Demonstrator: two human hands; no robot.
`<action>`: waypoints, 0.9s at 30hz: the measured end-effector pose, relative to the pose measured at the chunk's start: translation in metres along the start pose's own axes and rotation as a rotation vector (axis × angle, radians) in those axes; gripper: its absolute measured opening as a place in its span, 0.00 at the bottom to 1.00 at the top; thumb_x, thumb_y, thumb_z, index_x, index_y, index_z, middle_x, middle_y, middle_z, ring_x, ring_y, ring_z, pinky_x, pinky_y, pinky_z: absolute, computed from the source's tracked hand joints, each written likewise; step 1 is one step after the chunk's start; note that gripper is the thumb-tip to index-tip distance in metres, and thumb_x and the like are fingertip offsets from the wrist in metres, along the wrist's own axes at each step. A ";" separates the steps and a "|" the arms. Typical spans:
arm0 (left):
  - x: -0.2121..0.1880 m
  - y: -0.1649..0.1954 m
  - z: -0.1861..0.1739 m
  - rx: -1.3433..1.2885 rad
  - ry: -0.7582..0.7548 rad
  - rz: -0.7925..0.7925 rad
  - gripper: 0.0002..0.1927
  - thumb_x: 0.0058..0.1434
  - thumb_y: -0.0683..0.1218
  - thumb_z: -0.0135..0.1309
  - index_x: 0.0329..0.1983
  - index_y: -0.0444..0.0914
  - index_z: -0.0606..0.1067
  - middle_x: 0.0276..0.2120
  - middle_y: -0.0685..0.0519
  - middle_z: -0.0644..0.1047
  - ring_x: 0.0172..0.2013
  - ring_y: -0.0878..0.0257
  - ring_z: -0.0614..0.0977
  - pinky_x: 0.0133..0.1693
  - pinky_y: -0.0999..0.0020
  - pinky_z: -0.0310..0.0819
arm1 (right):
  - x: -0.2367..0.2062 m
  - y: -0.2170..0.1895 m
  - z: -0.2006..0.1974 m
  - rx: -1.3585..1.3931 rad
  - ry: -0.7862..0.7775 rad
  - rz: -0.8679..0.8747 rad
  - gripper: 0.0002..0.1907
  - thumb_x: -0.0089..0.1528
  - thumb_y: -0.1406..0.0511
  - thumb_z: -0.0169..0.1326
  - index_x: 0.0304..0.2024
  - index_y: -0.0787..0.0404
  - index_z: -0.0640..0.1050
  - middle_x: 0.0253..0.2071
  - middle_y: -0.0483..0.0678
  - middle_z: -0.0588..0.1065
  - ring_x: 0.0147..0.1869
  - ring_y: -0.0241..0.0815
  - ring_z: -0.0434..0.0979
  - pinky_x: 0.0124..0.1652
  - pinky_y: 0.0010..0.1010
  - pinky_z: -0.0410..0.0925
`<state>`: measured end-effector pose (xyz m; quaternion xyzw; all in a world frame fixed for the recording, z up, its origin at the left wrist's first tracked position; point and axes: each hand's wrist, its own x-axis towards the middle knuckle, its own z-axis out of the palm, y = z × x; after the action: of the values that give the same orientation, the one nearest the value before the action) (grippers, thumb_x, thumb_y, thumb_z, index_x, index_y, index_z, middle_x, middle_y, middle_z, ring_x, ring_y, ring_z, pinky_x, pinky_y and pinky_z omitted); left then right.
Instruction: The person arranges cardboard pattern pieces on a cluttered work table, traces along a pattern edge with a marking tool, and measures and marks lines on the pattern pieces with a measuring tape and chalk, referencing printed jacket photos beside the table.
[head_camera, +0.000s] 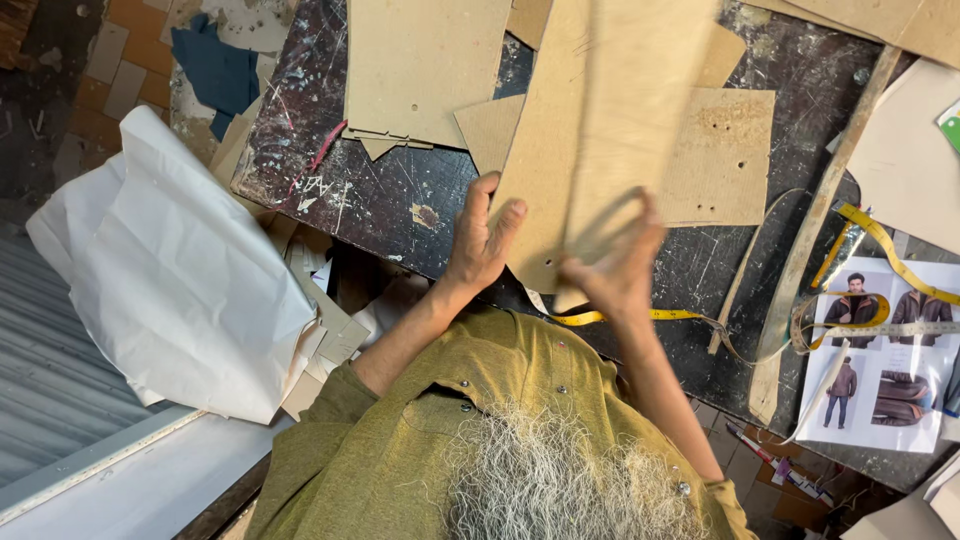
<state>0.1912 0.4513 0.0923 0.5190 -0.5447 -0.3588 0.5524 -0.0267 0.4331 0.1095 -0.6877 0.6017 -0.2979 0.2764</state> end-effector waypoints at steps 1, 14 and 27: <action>0.005 0.004 -0.005 -0.009 0.013 -0.003 0.26 0.75 0.60 0.47 0.62 0.36 0.62 0.47 0.45 0.78 0.47 0.59 0.80 0.49 0.60 0.76 | 0.008 0.009 -0.016 -0.072 0.065 0.016 0.66 0.44 0.59 0.72 0.75 0.68 0.48 0.66 0.67 0.55 0.72 0.66 0.57 0.69 0.55 0.61; 0.095 0.005 0.021 0.232 -0.559 0.180 0.24 0.72 0.61 0.50 0.63 0.43 0.71 0.51 0.49 0.81 0.52 0.55 0.84 0.52 0.55 0.77 | 0.063 0.072 -0.073 1.195 0.100 0.136 0.24 0.65 0.66 0.67 0.53 0.73 0.70 0.44 0.55 0.72 0.41 0.44 0.73 0.35 0.32 0.69; 0.190 -0.034 0.040 0.997 -0.775 -0.409 0.47 0.45 0.72 0.70 0.56 0.36 0.69 0.47 0.48 0.78 0.46 0.57 0.80 0.50 0.56 0.76 | 0.014 0.147 -0.154 1.292 0.618 0.158 0.24 0.70 0.63 0.62 0.63 0.70 0.72 0.47 0.59 0.79 0.32 0.43 0.80 0.23 0.25 0.69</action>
<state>0.1858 0.2545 0.0979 0.6388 -0.6953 -0.3220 -0.0691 -0.2377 0.3977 0.1051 -0.2253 0.4039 -0.7544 0.4658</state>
